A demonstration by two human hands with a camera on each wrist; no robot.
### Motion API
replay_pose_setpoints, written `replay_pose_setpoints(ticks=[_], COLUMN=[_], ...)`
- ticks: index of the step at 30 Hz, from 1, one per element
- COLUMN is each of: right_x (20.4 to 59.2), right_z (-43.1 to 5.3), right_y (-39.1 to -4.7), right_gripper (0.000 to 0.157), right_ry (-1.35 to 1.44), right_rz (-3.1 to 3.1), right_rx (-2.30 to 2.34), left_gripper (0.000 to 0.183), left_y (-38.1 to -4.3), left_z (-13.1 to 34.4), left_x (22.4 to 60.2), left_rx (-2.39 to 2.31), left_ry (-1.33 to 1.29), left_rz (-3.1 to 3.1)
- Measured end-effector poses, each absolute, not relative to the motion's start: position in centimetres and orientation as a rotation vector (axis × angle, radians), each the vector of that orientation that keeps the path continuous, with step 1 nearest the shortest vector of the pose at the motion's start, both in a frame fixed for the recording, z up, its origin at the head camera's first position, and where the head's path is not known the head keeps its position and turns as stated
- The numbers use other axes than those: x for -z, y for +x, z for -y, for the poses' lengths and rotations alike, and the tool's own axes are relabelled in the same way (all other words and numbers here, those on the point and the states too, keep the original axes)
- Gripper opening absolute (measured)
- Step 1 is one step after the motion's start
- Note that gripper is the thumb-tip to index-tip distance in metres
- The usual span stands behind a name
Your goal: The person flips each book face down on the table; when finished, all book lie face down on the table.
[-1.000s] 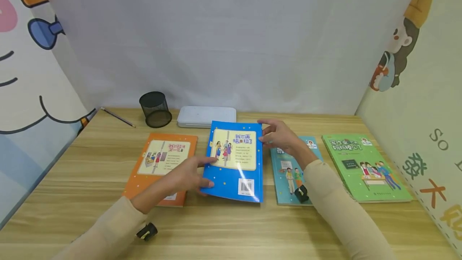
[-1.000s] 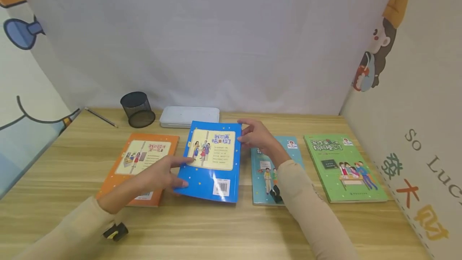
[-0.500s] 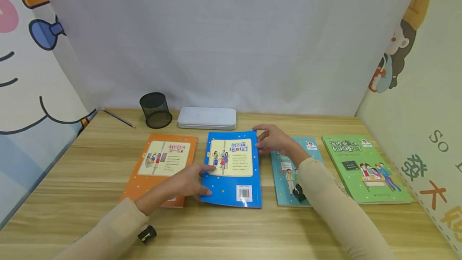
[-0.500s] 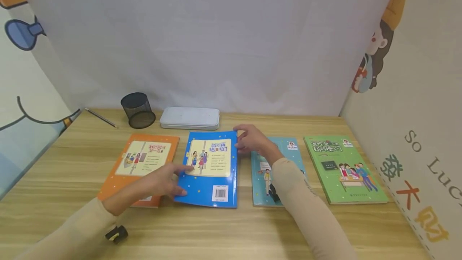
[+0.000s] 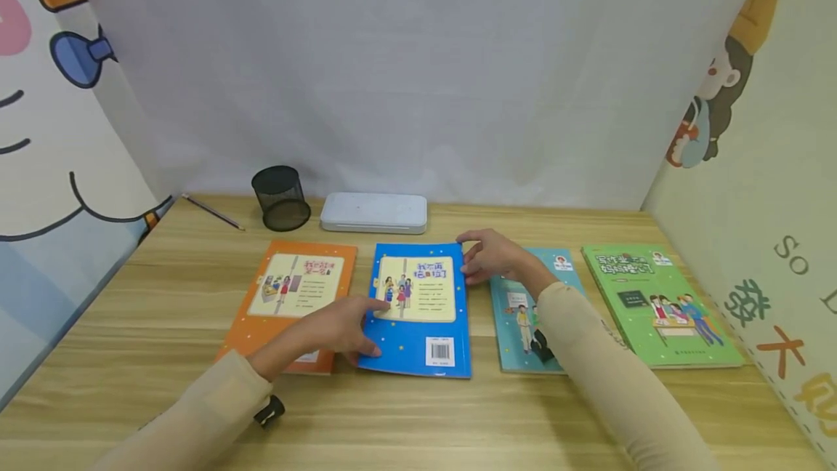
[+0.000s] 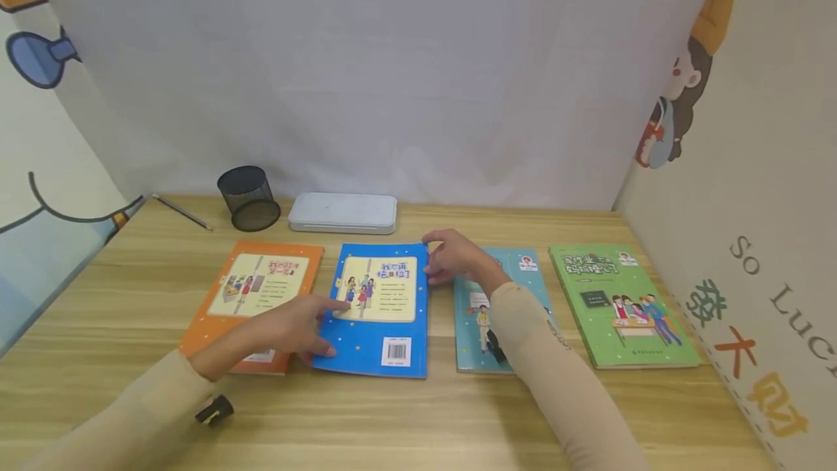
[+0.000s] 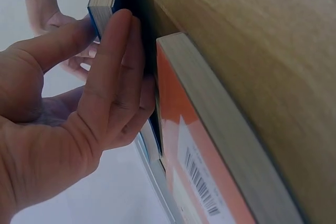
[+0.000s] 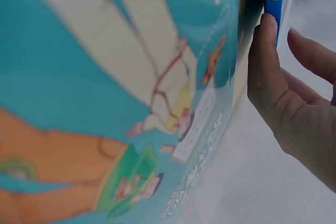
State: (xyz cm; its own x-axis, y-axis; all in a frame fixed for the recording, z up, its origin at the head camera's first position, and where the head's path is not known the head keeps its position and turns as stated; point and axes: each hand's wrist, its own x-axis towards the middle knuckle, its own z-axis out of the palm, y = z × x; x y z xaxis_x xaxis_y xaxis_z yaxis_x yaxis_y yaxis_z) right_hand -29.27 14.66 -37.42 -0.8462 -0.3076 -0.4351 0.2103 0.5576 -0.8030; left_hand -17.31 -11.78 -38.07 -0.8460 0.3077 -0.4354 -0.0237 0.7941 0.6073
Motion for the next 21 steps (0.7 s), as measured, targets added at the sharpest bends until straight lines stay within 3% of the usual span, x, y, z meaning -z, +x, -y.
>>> replay_pose_setpoints(ticks=[21], right_x=[37.41], right_z=[-14.98], right_y=[-29.02], right_gripper=[0.064], right_ry=[-0.091], right_rz=[-2.210], right_rx=[1.293], left_gripper=[0.069], left_y=[-17.72], left_z=[11.63], left_x=[37.07], left_rx=[-0.719], left_ry=[0.175], left_rz=[-2.530])
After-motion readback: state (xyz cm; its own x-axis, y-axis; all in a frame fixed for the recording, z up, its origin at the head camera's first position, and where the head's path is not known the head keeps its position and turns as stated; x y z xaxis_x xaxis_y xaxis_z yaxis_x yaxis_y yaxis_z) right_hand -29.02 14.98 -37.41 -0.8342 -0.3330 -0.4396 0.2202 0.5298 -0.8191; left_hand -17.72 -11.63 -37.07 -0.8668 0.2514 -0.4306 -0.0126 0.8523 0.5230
